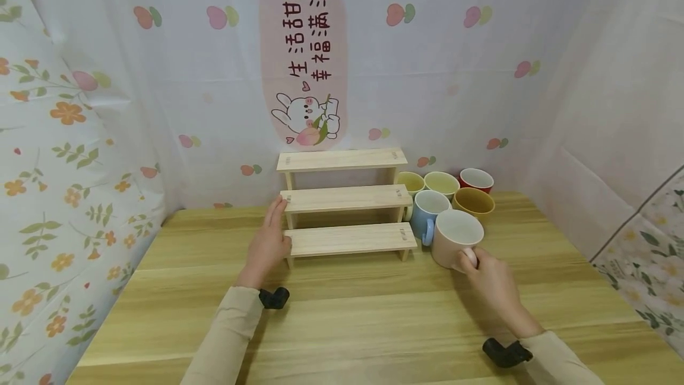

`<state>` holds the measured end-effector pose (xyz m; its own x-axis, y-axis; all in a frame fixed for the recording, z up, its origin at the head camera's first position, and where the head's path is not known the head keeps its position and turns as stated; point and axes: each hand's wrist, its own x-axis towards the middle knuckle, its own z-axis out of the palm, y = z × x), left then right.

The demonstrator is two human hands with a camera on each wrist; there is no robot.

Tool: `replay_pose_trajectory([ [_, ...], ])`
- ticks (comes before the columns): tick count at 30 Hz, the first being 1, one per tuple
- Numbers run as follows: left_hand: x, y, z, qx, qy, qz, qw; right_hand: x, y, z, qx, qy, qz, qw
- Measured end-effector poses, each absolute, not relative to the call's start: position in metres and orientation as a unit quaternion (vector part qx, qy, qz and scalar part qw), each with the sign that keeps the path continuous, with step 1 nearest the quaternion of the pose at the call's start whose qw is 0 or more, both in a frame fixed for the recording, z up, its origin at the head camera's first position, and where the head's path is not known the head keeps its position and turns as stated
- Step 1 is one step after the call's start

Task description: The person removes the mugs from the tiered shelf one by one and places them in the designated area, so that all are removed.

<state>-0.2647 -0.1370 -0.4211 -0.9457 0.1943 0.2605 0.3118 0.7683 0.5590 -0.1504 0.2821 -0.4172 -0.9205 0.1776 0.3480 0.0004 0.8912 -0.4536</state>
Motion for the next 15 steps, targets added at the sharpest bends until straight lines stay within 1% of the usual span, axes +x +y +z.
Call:
replay_pose_trajectory([
  [4,-0.265,-0.138,-0.424,-0.137,-0.935,-0.316,0.088,-0.148,0.286,-0.409,-0.051,-0.96,0.241,0.134],
  [7,-0.264,-0.139,-0.424,-0.135,-0.937,-0.312,0.081,-0.147,0.288,-0.402,-0.054,-0.963,0.239,0.114],
  [10,-0.262,-0.141,-0.423,-0.132,-0.941,-0.305,0.07,-0.146,0.287,-0.398,-0.062,-0.96,0.236,0.134],
  [15,-0.256,-0.147,-0.42,-0.144,-0.944,-0.288,0.068,-0.143,0.283,-0.392,-0.061,-0.95,0.22,0.212],
])
